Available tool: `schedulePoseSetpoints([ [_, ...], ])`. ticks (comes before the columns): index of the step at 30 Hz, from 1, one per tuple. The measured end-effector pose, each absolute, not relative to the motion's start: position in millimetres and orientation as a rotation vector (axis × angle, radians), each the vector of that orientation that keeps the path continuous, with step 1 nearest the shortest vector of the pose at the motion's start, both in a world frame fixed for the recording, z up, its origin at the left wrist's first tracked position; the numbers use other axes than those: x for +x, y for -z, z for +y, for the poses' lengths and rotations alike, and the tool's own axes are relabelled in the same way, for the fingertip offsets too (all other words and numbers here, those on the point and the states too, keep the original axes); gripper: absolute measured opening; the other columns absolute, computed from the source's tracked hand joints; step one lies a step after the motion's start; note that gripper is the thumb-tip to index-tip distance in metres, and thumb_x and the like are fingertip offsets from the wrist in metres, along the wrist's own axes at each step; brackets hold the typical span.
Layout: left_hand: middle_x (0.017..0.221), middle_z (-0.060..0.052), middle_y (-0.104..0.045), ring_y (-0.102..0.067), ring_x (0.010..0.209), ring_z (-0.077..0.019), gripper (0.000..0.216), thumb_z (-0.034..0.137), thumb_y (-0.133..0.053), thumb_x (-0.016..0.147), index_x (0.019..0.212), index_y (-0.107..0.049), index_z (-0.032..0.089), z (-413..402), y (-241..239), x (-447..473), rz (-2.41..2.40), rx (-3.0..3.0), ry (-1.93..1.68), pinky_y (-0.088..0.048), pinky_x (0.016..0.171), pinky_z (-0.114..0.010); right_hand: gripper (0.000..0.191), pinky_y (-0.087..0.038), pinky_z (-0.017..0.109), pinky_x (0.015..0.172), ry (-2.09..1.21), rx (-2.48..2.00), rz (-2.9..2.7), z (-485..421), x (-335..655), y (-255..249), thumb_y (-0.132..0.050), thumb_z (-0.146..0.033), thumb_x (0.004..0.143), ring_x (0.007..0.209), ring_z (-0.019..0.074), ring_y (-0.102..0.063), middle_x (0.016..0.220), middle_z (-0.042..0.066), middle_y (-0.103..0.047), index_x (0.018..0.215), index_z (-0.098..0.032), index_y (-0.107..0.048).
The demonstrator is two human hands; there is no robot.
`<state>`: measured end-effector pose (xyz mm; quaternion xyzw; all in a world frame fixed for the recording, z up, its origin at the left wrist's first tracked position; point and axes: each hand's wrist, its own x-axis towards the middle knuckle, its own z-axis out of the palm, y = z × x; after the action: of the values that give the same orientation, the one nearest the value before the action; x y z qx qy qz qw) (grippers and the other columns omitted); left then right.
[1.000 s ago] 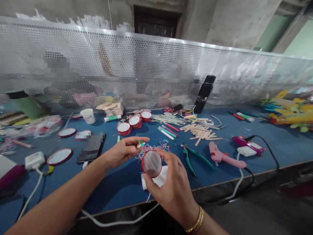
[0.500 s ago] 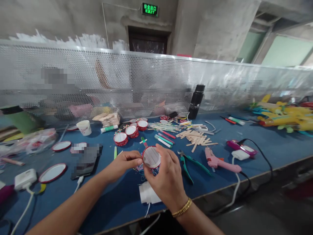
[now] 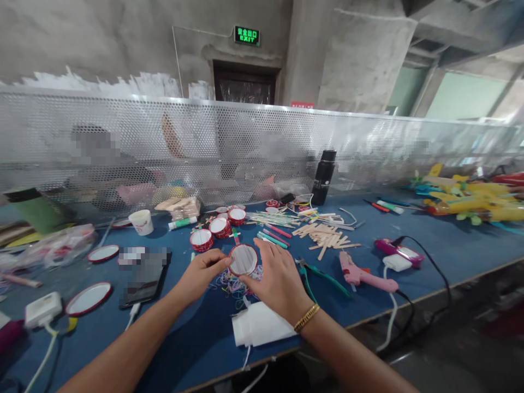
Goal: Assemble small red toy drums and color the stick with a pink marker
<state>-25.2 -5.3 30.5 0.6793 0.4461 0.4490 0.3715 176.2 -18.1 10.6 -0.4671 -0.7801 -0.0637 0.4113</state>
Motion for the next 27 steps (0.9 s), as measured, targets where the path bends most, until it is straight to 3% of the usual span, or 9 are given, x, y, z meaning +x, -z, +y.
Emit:
schedulePoseSetpoints([
  [5,0.057,0.004,-0.042,-0.032,0.055,-0.0097,0.041,0.055,-0.073,0.070,0.060,-0.063,0.016,-4.4,-29.9,-25.6,1.144,1.680,-1.163,-0.024,0.051,-0.023,0.059,-0.043,0.047,0.094,0.273,-1.061,-2.093,-8.1,175.9,-20.5,-0.071,-0.054,0.076,0.105,0.0296,-0.061,0.112,0.012,-0.067,0.121,-0.018,-0.056],
  [12,0.052,0.006,-0.036,-0.028,0.051,-0.0084,0.049,0.059,-0.070,0.072,0.056,-0.051,0.017,-0.7,-25.7,-27.6,1.199,1.613,-1.167,-0.020,0.050,-0.024,0.059,-0.037,0.046,0.094,0.345,-1.018,-2.170,1.3,171.9,-26.2,-0.071,-0.054,0.076,0.102,0.0287,-0.058,0.109,0.010,-0.065,0.120,-0.019,-0.054],
  [21,0.052,0.005,-0.040,-0.030,0.052,-0.0084,0.040,0.053,-0.075,0.070,0.067,-0.066,0.014,1.9,-21.6,-29.8,1.258,1.571,-1.254,-0.019,0.050,-0.024,0.052,-0.036,0.043,0.091,0.379,-1.061,-2.183,22.5,165.6,-42.1,-0.074,-0.050,0.073,0.103,0.0290,-0.052,0.106,0.010,-0.060,0.113,-0.021,-0.058],
  [27,0.050,0.007,-0.037,-0.028,0.049,-0.0074,0.044,0.057,-0.075,0.063,0.061,-0.062,0.015,8.0,-15.1,-31.4,1.347,1.521,-1.206,-0.019,0.048,-0.024,0.061,-0.035,0.046,0.094,0.335,-1.014,-2.205,29.0,161.4,-31.6,-0.072,-0.057,0.073,0.105,0.0306,-0.052,0.110,0.012,-0.061,0.119,-0.019,-0.055],
])
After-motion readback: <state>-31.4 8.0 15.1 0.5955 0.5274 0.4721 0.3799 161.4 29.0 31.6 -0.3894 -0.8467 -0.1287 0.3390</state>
